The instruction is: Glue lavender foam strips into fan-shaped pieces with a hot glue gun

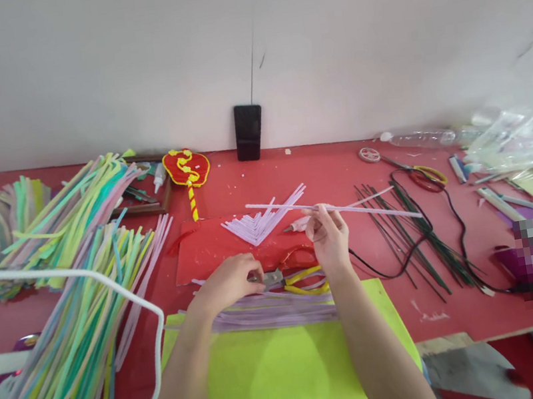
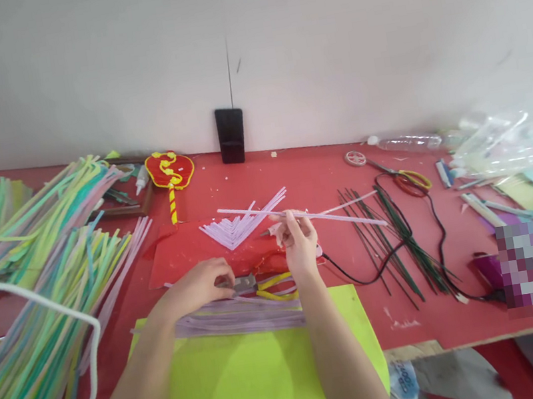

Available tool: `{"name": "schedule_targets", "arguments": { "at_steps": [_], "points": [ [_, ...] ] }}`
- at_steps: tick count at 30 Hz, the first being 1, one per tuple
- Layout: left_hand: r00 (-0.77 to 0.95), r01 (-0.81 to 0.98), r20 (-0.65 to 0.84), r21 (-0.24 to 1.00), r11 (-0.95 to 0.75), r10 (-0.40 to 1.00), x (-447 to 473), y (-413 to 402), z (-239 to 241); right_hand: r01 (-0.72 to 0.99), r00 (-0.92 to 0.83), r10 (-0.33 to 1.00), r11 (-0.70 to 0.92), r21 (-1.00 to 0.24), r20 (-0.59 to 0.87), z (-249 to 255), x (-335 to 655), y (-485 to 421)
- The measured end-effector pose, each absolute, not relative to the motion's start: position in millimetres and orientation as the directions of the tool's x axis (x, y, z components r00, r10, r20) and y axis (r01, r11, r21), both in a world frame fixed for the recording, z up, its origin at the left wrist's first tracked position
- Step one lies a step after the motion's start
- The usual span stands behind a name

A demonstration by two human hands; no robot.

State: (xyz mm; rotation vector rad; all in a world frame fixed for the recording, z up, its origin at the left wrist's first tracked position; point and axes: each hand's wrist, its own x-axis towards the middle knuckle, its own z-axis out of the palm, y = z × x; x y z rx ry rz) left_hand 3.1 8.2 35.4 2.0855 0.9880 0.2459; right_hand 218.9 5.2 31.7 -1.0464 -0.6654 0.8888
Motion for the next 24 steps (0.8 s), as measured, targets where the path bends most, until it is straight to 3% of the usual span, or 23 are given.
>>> {"name": "schedule_targets", "arguments": {
  "at_steps": [3,7,13,17,24],
  "points": [
    [0.488,0.429,-0.048,0.883,-0.192,0.872,16.9,9.7,29.0,-0.241,0.448,0.894,0.157,-0.958,0.034,29.1,212.0,3.2],
    [0.261,0.033,0.010,0.999,-0.019,0.965,37.5,13.7,19.3,-0.183,0.324,0.946,0.050,-0.982,-0.012,25.1,196.6,-0.4],
    [0.041,-0.359,-0.169,0.917,0.172,0.985,43.6,21.8,5.4,-0.122,0.116,0.992,-0.033,-0.992,-0.047,21.2,185.0,-3.1],
    [-0.007,-0.494,-0.259,0.840,0.222,0.966,41.4,25.7,4.3,-0.149,0.244,0.969,0.000,-0.989,-0.037,19.4,193.8,1.2],
    [-0.021,-0.584,-0.256,0.788,0.196,0.966,32.3,30.6,8.7,-0.150,0.447,0.894,0.062,-0.987,-0.012,21.4,208.2,7.2]
  ]
}}
